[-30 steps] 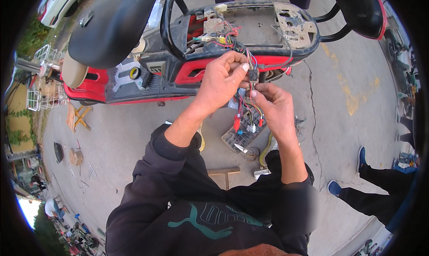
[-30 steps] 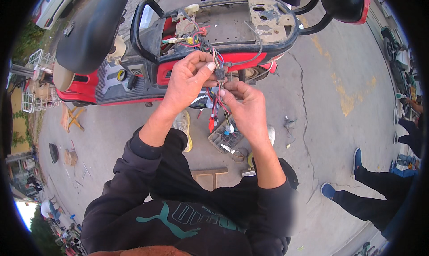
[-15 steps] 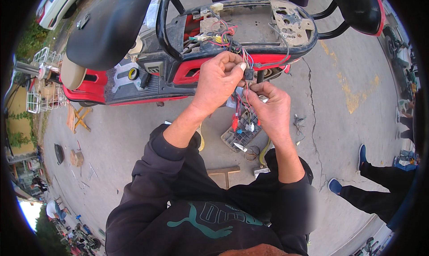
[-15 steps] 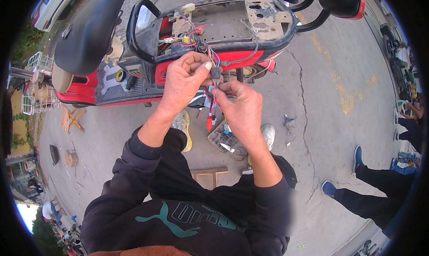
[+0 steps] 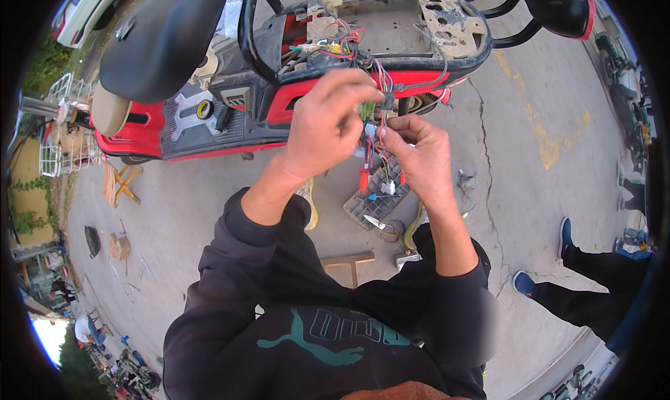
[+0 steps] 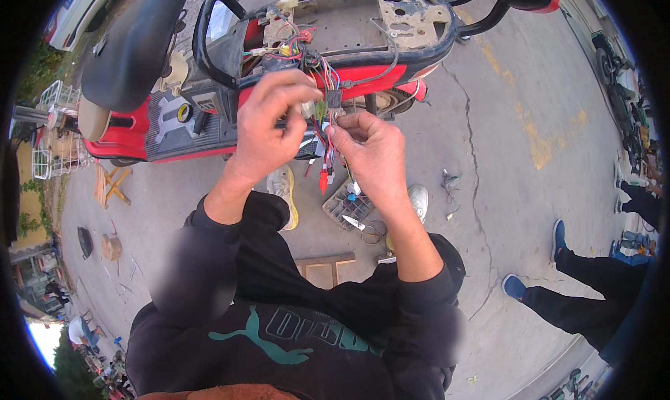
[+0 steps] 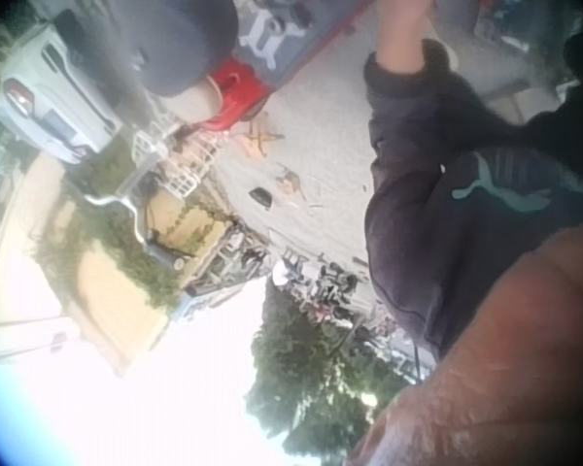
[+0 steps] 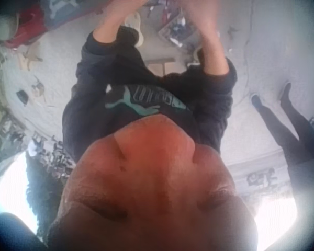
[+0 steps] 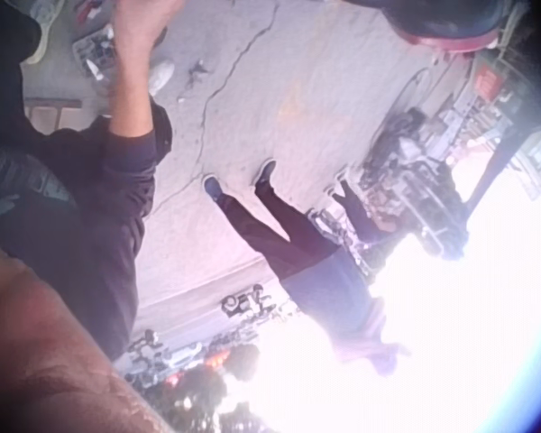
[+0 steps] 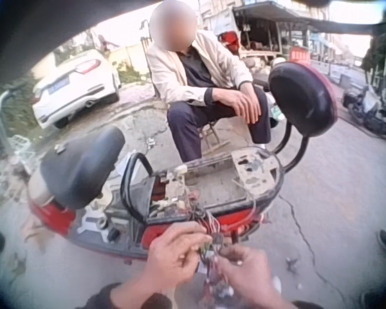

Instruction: The person repairs the wiring of a red electric scooter by stripping, twisting, and taping wires, and using a multimeter to test connections.

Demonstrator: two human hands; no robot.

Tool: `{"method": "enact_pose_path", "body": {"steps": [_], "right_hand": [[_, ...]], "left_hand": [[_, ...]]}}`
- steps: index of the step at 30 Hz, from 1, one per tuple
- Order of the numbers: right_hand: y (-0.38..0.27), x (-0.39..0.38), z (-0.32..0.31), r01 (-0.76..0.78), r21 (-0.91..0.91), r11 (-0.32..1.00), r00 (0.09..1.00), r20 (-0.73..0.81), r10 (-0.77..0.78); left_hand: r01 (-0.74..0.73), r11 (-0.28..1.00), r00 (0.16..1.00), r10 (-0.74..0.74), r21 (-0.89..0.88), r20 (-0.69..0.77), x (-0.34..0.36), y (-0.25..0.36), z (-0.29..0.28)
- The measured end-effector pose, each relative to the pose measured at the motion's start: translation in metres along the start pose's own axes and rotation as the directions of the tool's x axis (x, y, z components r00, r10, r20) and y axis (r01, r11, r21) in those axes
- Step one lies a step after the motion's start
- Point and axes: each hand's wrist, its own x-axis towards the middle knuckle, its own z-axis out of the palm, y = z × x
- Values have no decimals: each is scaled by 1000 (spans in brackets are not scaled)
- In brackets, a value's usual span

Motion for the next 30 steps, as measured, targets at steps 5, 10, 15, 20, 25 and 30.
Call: {"method": "enact_pose_path", "body": {"steps": [5,10,15,20,25,30], "right_hand": [[-2,-5,-6,0,98,995,997,72,-7],[0,-8,-10,-40,229,973,986,165,2],[8,-4,-33,204,65,977,952,218,-213],[111,2,-112,24,-43,999,977,-211,-33],[403,-132,-100,-373,-841,393,905,-235,356],[456,-210,-10,-130,-921,367,919,27,393]], "left_hand": [[-327,939,910,283,105,303,-13,6,-12],[-318,944,913,280,90,296,-23,4,-15],[204,921,953,-109,-331,283,-22,-3,2],[303,796,953,-261,-524,154,-6,3,21],[338,814,941,-289,-472,176,6,22,32],[278,840,961,-246,-467,130,-1,7,10]]}}
